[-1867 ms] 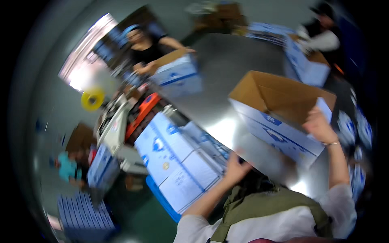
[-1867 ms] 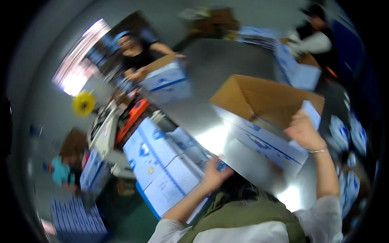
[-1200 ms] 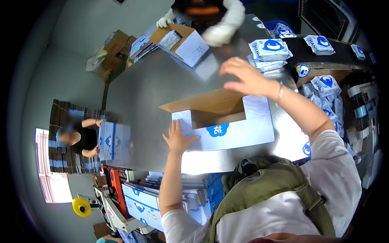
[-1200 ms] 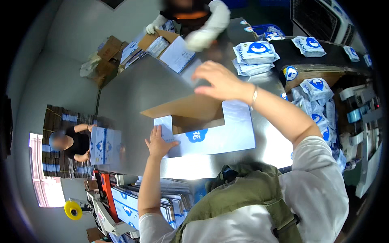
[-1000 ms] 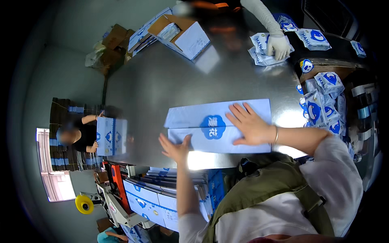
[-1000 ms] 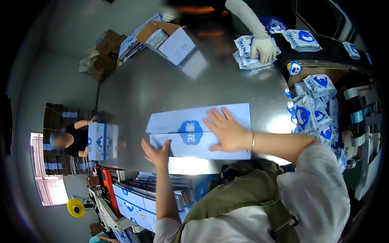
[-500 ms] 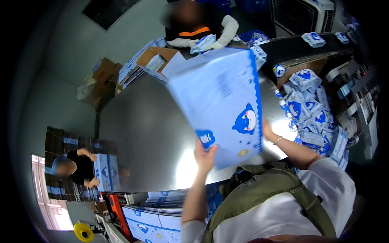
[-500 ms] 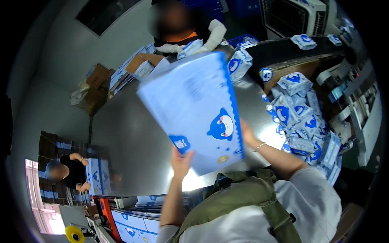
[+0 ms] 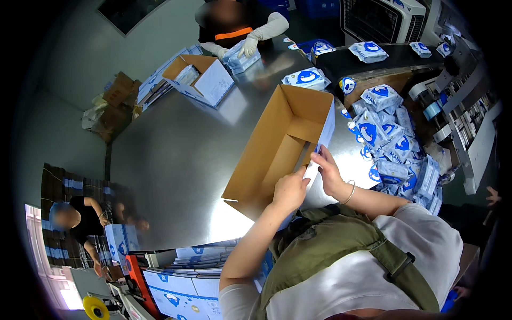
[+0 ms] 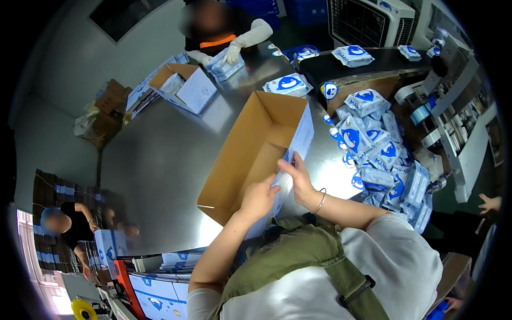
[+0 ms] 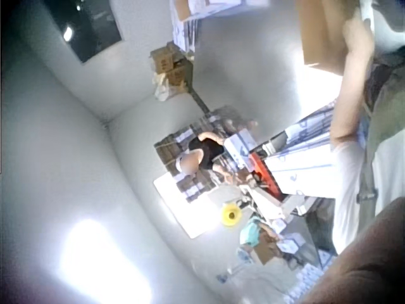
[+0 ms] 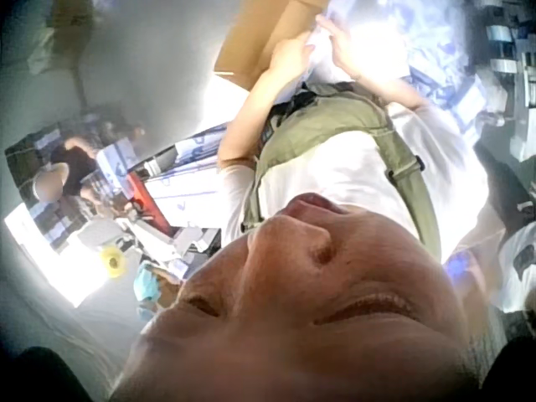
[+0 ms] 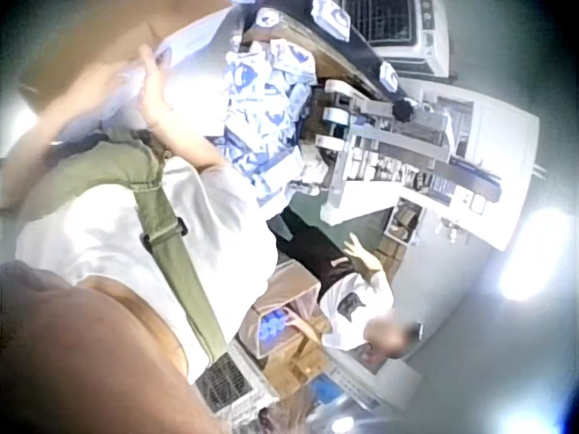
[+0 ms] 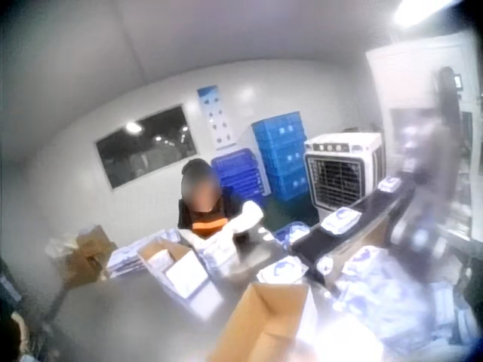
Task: The person picks up blue packages from a table, places them inside a cardboard box, and then moves the box onto a stack on a blue plastic crate.
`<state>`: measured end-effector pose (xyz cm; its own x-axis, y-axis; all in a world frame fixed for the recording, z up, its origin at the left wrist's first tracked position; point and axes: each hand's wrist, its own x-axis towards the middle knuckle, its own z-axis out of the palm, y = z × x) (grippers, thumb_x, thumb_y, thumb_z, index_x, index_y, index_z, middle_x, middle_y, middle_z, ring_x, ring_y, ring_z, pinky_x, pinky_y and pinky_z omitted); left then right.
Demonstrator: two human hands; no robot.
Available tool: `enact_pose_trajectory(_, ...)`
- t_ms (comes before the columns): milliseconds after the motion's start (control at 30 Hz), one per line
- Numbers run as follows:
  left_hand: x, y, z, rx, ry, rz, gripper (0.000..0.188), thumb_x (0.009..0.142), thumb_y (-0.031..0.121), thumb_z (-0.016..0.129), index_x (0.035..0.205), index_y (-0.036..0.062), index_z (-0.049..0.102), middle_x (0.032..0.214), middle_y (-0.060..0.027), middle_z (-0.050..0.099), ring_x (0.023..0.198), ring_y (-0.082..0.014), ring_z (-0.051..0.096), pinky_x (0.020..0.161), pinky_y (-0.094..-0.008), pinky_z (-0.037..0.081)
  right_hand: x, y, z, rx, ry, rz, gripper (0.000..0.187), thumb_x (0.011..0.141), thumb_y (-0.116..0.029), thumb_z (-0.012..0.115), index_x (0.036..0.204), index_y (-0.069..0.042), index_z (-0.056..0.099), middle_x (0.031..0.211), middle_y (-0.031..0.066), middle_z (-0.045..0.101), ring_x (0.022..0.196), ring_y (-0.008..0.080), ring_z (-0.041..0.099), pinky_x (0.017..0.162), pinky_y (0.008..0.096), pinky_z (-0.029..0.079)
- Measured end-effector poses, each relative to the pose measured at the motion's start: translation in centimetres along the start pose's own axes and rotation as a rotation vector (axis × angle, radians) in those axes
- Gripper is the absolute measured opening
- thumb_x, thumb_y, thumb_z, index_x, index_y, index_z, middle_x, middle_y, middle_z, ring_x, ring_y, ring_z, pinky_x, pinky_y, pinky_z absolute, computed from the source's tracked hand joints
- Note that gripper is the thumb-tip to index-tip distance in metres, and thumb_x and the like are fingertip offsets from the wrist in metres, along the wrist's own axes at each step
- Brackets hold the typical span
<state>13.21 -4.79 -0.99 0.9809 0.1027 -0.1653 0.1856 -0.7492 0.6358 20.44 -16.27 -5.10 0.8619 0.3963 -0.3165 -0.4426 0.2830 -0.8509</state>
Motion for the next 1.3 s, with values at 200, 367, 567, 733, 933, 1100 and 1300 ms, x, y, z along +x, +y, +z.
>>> enact_pose_trajectory(200,-3.0,-0.1,-2.4,0.347,0.226,0.158,0.047,0.073,0.029,0.071,0.110,0.0055,0.056,0.102,-0.0141,0.060,0.097,-0.0325,0.056,0.088,-0.0490,0.039,2.4,4.1,-1.4,-0.357,-0.005,-0.096,0.085,0.075,-0.006,0.056,0.141,0.007,0.005,0.135,0.0199,0.035,0.120,0.0266,0.040,0.099,0.0322,0.035)
enact_pose_trajectory(367,-8.7,-10.8,-7.3,0.483,0.098,-0.767,0.045,0.081,0.021,0.061,0.119,0.0034,0.045,0.100,-0.0200,0.063,0.095,-0.0320,0.063,0.080,-0.0439,0.049,0.6,1.8,1.9,-0.178,-0.103,0.314,0.079,0.071,0.005,0.050,0.142,-0.016,0.021,0.119,0.0104,0.049,0.092,0.0194,0.053,0.077,0.0327,0.046)
enact_pose_trajectory(567,-9.8,-18.0,-7.1,0.383,0.378,-0.880,0.018,0.077,0.015,0.057,0.091,0.0024,0.057,0.087,-0.0174,0.066,0.083,-0.0331,0.065,0.070,-0.0410,0.051,9.1,9.4,-4.4,0.207,-0.647,0.586,0.064,0.077,0.006,0.055,0.136,-0.009,0.033,0.122,0.0085,0.053,0.110,0.0232,0.054,0.093,0.0365,0.044)
enact_pose_trajectory(733,-9.3,-17.5,-6.9,0.341,0.399,-0.872,0.026,0.077,0.023,0.061,0.089,0.0009,0.057,0.083,-0.0172,0.066,0.079,-0.0337,0.065,0.067,-0.0411,0.050,7.9,2.3,-2.0,-0.708,-0.646,0.229,0.097,0.066,-0.029,0.081,0.140,-0.002,0.024,0.137,0.0187,0.038,0.128,0.0298,0.036,0.105,0.0420,0.032)
enact_pose_trajectory(933,-9.9,-16.6,-6.1,0.388,0.535,-0.864,0.028,0.075,0.024,0.065,0.085,0.0008,0.053,0.075,-0.0175,0.064,0.071,-0.0346,0.064,0.062,-0.0428,0.049,5.4,-0.4,2.7,-1.890,-0.313,-0.590,0.116,0.047,-0.038,0.086,0.142,-0.013,0.024,0.142,0.0210,0.028,0.136,0.0345,0.020,0.110,0.0514,0.016)
enact_pose_trajectory(1100,-9.7,-16.9,-5.5,0.434,0.536,-0.859,0.031,0.074,0.023,0.065,0.090,0.0010,0.051,0.077,-0.0177,0.064,0.071,-0.0355,0.063,0.065,-0.0456,0.049,10.5,3.9,2.7,-1.921,-0.936,-0.956,0.094,0.045,-0.038,0.084,0.127,-0.014,0.045,0.129,0.0159,0.042,0.132,0.0329,0.028,0.111,0.0519,0.014)
enact_pose_trajectory(1300,-9.0,-18.5,-5.6,0.380,0.647,-0.900,0.026,0.075,0.026,0.063,0.086,0.0028,0.058,0.082,-0.0174,0.066,0.076,-0.0367,0.063,0.075,-0.0507,0.046,15.5,9.1,4.3,-1.668,-0.907,-1.008,0.072,0.048,-0.036,0.082,0.108,-0.009,0.053,0.109,0.0115,0.048,0.123,0.0310,0.036,0.112,0.0500,0.018)
